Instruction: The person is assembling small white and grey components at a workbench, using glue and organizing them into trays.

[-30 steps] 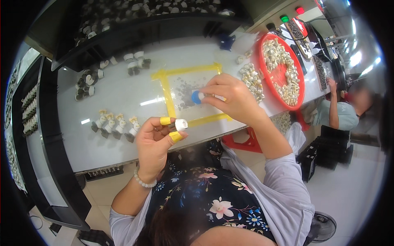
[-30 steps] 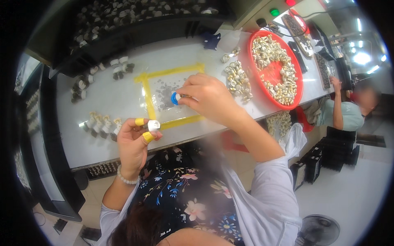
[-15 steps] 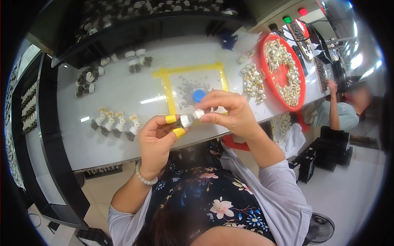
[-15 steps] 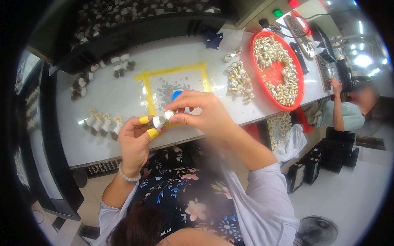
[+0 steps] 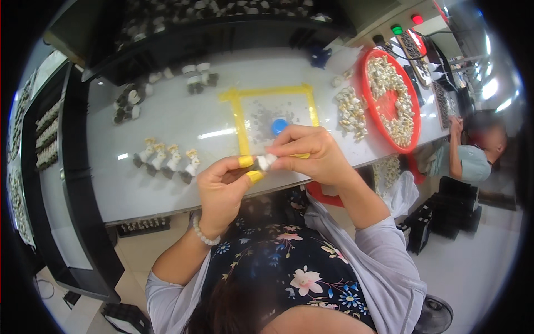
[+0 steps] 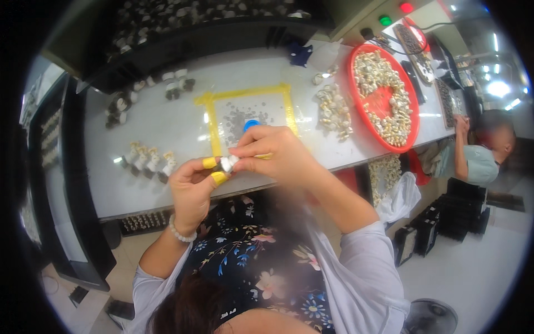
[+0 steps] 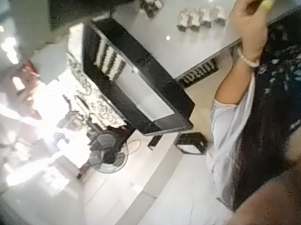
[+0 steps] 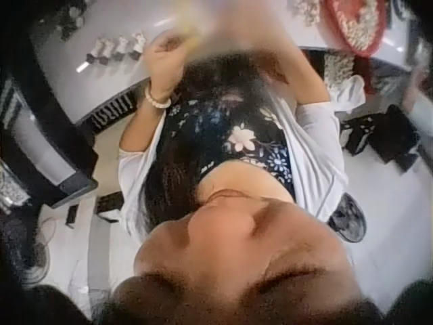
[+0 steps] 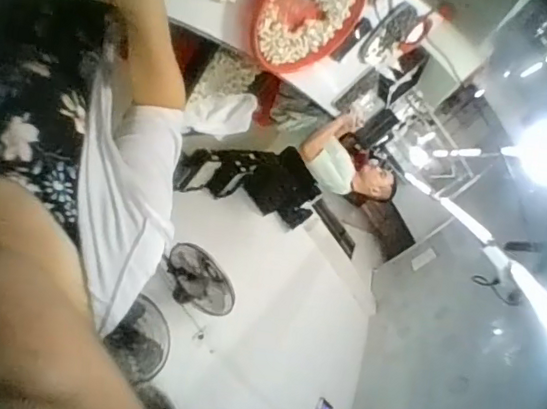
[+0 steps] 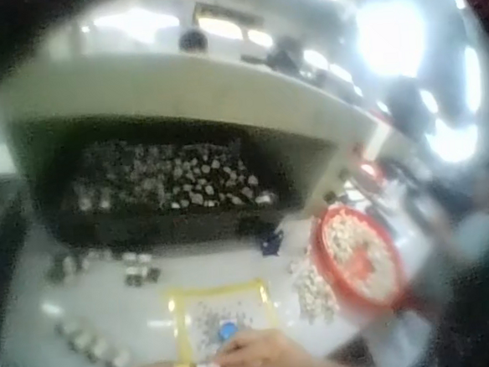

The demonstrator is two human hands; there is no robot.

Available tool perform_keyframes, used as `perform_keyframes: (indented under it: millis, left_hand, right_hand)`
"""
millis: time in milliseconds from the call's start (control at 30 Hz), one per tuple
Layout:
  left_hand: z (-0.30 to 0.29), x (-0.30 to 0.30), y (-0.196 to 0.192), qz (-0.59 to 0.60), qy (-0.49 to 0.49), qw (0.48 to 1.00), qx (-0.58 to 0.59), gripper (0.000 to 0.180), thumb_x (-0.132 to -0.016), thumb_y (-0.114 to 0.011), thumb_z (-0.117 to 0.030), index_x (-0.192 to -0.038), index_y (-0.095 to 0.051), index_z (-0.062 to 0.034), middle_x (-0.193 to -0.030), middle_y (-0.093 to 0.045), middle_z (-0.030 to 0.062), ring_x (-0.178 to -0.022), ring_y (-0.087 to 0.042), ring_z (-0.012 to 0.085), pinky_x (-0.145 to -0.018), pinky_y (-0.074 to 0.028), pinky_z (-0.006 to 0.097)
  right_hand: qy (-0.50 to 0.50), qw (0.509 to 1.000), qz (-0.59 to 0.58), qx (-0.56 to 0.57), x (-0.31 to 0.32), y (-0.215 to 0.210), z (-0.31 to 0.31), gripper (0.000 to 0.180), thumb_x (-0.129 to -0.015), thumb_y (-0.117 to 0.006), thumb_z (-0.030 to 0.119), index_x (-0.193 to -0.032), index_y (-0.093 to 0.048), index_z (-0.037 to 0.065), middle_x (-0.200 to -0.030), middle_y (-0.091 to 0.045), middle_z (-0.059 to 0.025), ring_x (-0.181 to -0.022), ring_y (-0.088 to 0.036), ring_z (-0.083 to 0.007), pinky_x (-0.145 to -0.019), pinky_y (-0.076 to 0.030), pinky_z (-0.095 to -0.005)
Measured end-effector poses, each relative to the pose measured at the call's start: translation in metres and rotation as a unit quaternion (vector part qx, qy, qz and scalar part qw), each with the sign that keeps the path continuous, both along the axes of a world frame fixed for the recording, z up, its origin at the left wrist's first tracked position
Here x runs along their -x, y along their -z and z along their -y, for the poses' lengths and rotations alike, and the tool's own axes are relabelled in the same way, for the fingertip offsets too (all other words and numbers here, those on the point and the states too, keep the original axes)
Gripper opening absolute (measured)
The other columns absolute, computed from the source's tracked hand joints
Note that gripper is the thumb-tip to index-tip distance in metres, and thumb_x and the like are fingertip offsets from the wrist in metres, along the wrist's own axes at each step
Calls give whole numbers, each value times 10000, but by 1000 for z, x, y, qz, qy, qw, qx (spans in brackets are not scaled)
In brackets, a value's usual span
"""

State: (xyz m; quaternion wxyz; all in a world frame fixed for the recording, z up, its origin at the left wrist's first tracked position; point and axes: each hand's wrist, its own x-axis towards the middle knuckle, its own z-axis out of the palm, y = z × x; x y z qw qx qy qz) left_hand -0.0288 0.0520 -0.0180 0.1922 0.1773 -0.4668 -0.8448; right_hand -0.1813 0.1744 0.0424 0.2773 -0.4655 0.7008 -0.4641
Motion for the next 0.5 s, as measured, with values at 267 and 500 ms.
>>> perform_keyframes:
  millis: [267, 500]
  left_hand:
    - [-5, -33, -14, 15, 19, 995, 98, 267, -740, -646, 77, -991, -573, 18, -1002, -633, 106, -948, -613, 195, -826, -495, 290]
    - [23, -54, -9, 80, -134, 714, 683, 199, -626, -687, 36, -805, -608, -2, -972, -617, 105, -860, -526, 289, -743, -431, 369]
  right_hand:
    - [-53, 996, -62, 36, -18, 15, -9, 327, -671, -749, 0, -991, -686, 22, -896, -639, -88, -807, -597, -195, -693, -469, -273]
    - [-3, 984, -157, 82, -19, 20, -17, 418, -673, -737, -9, -1080, -647, 31, -927, -628, -114, -836, -599, -237, -726, -478, -302]
